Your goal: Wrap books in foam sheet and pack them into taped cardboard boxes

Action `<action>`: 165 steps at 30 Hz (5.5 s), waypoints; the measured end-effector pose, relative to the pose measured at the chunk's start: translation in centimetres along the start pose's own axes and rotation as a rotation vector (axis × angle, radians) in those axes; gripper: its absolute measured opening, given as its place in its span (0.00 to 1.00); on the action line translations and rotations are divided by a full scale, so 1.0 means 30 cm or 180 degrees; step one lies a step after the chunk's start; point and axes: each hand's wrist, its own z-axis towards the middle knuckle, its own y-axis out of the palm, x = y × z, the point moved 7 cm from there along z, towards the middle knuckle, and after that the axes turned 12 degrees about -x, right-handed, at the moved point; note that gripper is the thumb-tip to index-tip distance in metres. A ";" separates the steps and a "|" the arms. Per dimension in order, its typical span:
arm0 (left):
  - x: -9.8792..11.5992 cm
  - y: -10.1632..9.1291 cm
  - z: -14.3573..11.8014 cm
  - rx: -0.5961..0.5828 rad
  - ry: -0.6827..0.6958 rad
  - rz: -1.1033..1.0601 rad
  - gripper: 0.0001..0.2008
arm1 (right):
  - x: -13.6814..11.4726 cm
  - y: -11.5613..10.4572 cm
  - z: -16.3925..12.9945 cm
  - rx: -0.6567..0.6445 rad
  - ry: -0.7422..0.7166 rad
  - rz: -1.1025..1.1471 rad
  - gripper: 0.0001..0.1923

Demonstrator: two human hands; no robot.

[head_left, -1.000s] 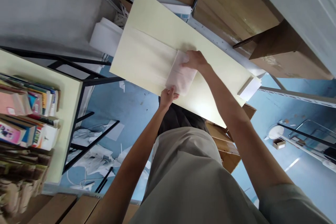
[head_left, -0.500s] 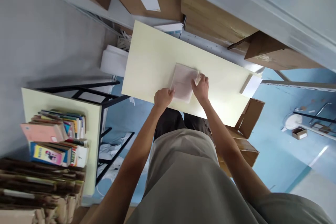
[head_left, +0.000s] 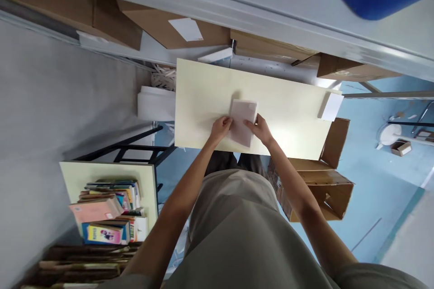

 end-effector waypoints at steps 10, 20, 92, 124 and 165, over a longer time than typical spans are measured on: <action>0.258 -0.203 -0.301 0.0870 0.0831 0.0179 0.15 | -0.490 0.053 -0.284 -0.0048 -0.0510 -0.0701 0.18; 0.492 0.135 -0.304 0.0000 0.1278 0.0370 0.13 | -0.324 -0.402 -0.504 0.0318 -0.0751 -0.0316 0.27; 0.334 0.321 0.106 -0.0468 0.1468 0.3049 0.39 | 0.154 -0.242 -0.118 0.1137 -0.0125 -0.1235 0.33; 0.317 0.291 0.180 -0.0855 0.1729 0.2963 0.31 | 0.070 -0.064 -0.074 0.0884 0.0265 -0.2044 0.36; 0.267 0.344 0.225 -0.0665 0.1471 0.3527 0.36 | 0.200 0.066 -0.472 -0.0237 0.0459 -0.2851 0.31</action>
